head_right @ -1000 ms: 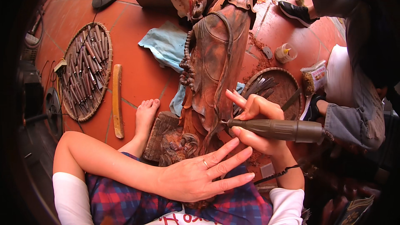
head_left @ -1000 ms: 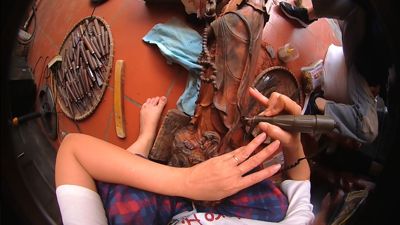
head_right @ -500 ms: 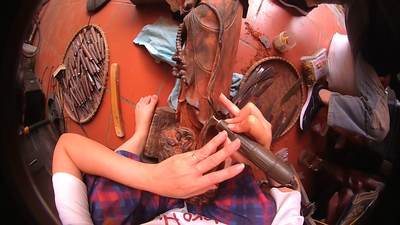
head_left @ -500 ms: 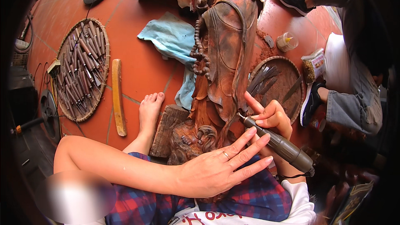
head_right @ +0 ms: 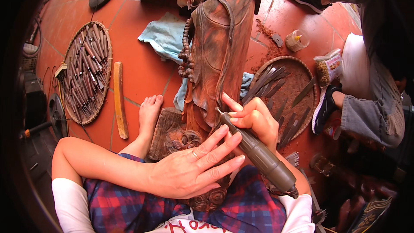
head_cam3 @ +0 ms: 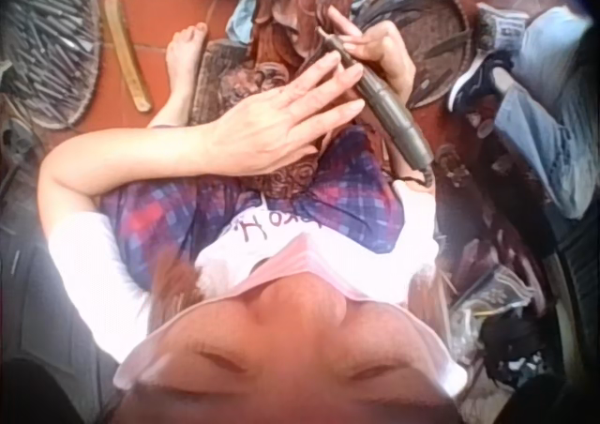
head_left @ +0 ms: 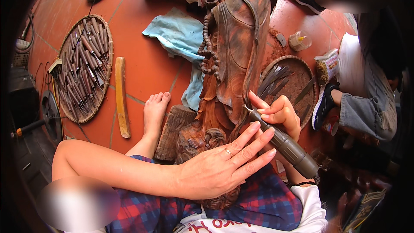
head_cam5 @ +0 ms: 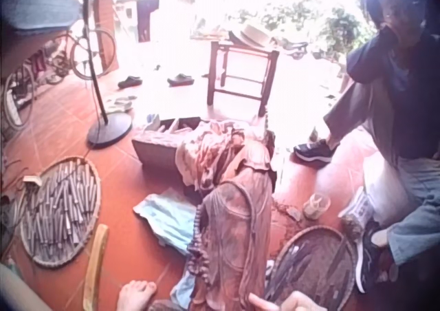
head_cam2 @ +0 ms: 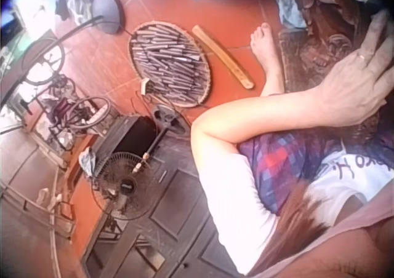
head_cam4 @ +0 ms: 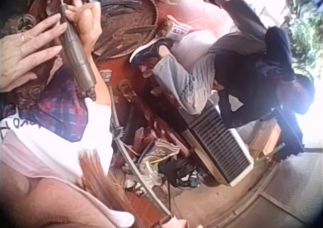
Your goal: The person sits on the floor and uses a rotary carving tool to refine the details of a wooden sculpture. They hold the sculpture steady with one hand while operating the tool with the other, focusing on the surface texture and edges.
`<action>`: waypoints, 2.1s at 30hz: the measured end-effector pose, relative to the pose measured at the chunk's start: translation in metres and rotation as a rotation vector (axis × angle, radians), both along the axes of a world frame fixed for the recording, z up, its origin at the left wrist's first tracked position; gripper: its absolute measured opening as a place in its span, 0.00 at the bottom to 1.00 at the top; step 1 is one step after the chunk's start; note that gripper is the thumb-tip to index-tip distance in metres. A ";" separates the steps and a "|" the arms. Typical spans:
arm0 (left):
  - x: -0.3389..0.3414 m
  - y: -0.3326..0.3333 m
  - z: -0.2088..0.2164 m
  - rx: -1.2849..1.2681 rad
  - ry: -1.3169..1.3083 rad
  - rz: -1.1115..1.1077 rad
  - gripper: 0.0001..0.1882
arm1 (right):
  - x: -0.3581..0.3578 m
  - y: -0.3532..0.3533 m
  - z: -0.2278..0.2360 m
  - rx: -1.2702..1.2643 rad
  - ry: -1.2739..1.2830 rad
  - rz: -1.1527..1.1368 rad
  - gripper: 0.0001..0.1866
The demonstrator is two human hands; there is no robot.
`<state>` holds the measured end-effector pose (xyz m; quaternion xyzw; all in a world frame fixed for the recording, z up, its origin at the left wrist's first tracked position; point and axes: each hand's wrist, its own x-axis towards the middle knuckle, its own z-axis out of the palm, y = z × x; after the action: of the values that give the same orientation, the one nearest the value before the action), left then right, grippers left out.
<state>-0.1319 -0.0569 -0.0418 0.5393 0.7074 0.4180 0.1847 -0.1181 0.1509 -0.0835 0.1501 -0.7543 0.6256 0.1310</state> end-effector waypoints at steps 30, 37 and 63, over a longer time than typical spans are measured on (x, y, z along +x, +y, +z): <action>0.000 0.004 -0.008 0.060 0.059 0.041 0.35 | 0.002 -0.007 0.001 -0.078 -0.040 -0.115 0.11; 0.002 0.004 -0.012 0.078 0.047 0.030 0.34 | 0.012 -0.003 0.005 -0.033 -0.136 -0.036 0.10; 0.005 0.004 -0.005 0.075 0.066 0.033 0.33 | 0.018 0.004 0.006 -0.048 -0.112 0.015 0.13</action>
<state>-0.1266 -0.0529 -0.0464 0.5475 0.7059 0.4289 0.1339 -0.1006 0.1550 -0.0772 0.1171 -0.7442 0.6518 0.0875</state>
